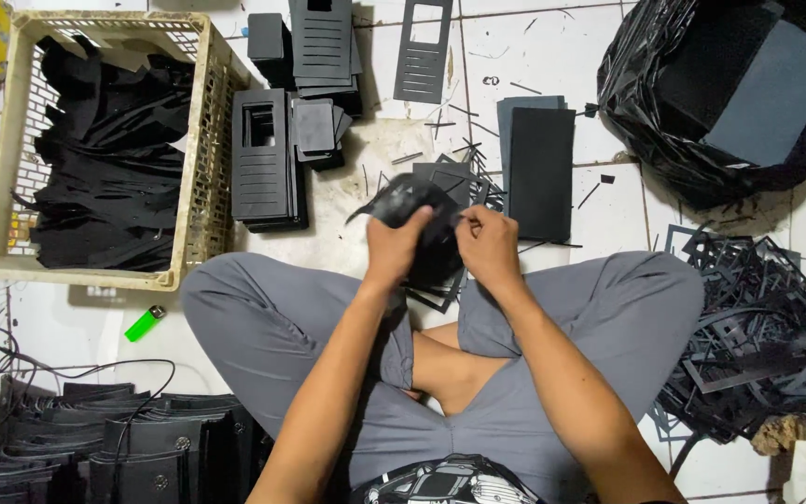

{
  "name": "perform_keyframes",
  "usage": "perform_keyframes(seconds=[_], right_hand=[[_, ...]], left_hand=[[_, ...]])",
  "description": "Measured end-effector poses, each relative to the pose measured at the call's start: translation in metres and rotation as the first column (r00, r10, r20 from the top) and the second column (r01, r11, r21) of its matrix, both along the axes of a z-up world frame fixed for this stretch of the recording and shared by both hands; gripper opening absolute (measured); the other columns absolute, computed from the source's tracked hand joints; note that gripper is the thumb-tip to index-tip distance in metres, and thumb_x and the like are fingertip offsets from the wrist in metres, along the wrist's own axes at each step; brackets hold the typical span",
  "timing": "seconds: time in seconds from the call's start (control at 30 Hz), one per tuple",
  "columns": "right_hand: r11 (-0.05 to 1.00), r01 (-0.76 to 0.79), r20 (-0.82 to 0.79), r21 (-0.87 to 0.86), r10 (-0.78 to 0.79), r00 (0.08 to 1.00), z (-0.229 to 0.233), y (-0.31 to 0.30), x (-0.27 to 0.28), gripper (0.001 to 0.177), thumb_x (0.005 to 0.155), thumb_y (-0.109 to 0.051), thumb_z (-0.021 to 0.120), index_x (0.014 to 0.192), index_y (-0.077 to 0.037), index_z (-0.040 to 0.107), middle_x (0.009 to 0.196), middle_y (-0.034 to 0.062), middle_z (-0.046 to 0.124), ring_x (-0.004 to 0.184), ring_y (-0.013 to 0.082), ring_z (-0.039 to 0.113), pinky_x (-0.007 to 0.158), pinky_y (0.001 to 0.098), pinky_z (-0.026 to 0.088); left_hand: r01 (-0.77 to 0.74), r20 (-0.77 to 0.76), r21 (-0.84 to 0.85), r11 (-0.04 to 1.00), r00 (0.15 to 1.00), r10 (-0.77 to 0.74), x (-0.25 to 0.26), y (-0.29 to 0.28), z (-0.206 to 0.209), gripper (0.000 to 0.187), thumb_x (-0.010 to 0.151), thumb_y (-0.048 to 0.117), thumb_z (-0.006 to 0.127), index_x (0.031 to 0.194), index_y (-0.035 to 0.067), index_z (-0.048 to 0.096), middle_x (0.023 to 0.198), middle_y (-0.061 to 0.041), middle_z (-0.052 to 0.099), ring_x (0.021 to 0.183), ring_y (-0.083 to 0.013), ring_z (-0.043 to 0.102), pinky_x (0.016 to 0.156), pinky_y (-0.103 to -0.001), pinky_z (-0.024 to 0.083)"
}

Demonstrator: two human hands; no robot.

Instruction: Removing waste material scraps from pre-cut leather or synthetic parts

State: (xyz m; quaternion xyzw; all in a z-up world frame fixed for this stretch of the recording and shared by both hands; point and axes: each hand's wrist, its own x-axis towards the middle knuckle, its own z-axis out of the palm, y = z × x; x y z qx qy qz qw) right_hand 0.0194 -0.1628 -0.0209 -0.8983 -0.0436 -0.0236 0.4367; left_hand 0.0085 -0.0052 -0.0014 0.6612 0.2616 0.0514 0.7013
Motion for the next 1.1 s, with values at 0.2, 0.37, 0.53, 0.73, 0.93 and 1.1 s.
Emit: perform_keyframes(seconds=[0.2,0.37,0.53,0.73,0.93,1.1], right_hand=[[0.988,-0.150,-0.132,-0.033,0.144,0.981,-0.002,-0.026,0.011,0.022,0.086,-0.010,0.068,0.103,-0.010,0.081,0.088,0.0162,0.074,0.084,0.0357,0.071,0.076,0.0404,0.057],[0.869,0.033,-0.338,0.495,0.157,0.928,0.013,-0.013,0.011,0.040,0.102,-0.030,0.052,0.124,-0.005,0.074,0.110,0.0164,0.073,0.099,0.0269,0.069,0.088,0.0358,0.055],[0.768,0.063,-0.328,0.637,0.196,0.924,0.013,-0.006,0.003,0.036,0.087,-0.020,0.076,0.119,-0.003,0.075,0.090,0.0032,0.065,0.083,0.0088,0.059,0.078,0.0219,0.053],[0.755,-0.008,-0.347,0.655,0.311,0.885,-0.014,-0.011,0.003,0.050,0.083,-0.010,0.079,0.132,-0.008,0.068,0.085,0.0019,0.065,0.073,0.0045,0.064,0.074,0.0192,0.053],[0.699,-0.109,-0.333,0.707,0.464,0.821,-0.030,0.018,-0.015,0.066,0.086,-0.004,0.074,0.147,-0.002,0.049,0.081,0.0066,0.063,0.069,0.0105,0.066,0.071,0.0231,0.054],[0.751,-0.154,-0.311,0.642,0.439,0.843,-0.016,0.072,-0.012,0.063,0.090,-0.003,0.071,0.149,-0.006,0.050,0.078,0.0054,0.066,0.067,0.0117,0.067,0.070,0.0257,0.058]], left_hand=[[-0.059,0.078,-0.146,0.987,0.994,0.071,0.006,0.027,0.014,0.044,0.074,0.017,0.094,0.111,0.003,0.074,0.097,-0.007,0.076,0.085,-0.0132,0.065,0.076,-0.035,0.057],[0.194,0.077,-0.155,0.969,0.980,-0.184,0.001,0.030,0.002,0.056,0.073,0.016,0.095,0.120,-0.001,0.070,0.106,-0.014,0.075,0.096,-0.0190,0.066,0.083,-0.039,0.057],[0.454,0.026,-0.122,0.883,0.890,-0.454,-0.004,0.038,-0.025,0.046,0.076,0.005,0.088,0.119,-0.003,0.071,0.107,-0.015,0.074,0.096,-0.0220,0.067,0.085,-0.041,0.058],[0.235,0.120,-0.300,0.924,0.971,-0.207,-0.001,0.047,-0.006,0.043,0.094,0.006,0.061,0.137,0.001,0.059,0.104,-0.008,0.066,0.090,-0.0150,0.066,0.075,-0.030,0.058],[0.360,0.029,0.106,0.927,0.931,-0.365,-0.017,0.087,0.021,0.049,0.098,0.005,0.053,0.147,0.000,0.049,0.126,-0.035,0.063,0.119,-0.0455,0.063,0.097,-0.055,0.054],[0.243,-0.025,0.369,0.897,0.967,-0.252,-0.023,0.125,0.053,0.050,0.096,0.004,0.060,0.142,-0.011,0.049,0.123,-0.044,0.061,0.108,-0.0568,0.064,0.087,-0.058,0.057]])
